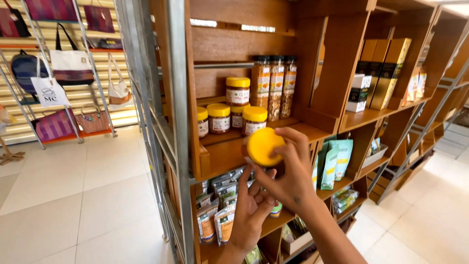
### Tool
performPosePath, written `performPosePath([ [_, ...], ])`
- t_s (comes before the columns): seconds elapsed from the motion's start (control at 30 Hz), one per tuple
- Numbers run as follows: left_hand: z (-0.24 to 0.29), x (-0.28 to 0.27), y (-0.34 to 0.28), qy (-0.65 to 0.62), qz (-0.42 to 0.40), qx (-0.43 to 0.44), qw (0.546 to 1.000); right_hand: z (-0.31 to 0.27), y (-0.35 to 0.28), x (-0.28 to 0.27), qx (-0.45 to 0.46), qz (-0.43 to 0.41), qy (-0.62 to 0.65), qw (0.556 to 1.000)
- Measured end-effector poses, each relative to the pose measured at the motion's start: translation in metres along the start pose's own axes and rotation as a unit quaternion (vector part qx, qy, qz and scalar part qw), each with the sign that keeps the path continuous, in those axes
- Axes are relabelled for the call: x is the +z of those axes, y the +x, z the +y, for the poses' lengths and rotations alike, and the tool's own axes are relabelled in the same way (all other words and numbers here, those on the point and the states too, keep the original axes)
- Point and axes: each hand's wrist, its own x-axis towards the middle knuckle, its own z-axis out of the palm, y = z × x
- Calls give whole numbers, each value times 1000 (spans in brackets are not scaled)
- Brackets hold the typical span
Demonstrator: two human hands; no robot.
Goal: The recorder removes jars and packets from a wooden shelf into a basket, wipes the shelf with a pink cloth, and then wipes and restacks the items.
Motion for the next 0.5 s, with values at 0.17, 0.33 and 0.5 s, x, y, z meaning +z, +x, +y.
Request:
performPosePath([
  [0.17, -21, 8, -38, -49, 18, -47, 998, -21, -93, -32, 103, 52, 35, 993],
  [0.33, -122, -32, -105, -44, 49, -184, 981, -18, -198, -36, 318, 33, 111, 941],
  [0.5, -263, -104, -228, 43, 109, -328, 937, -8, -340, -20, 537, -138, -14, 832],
])
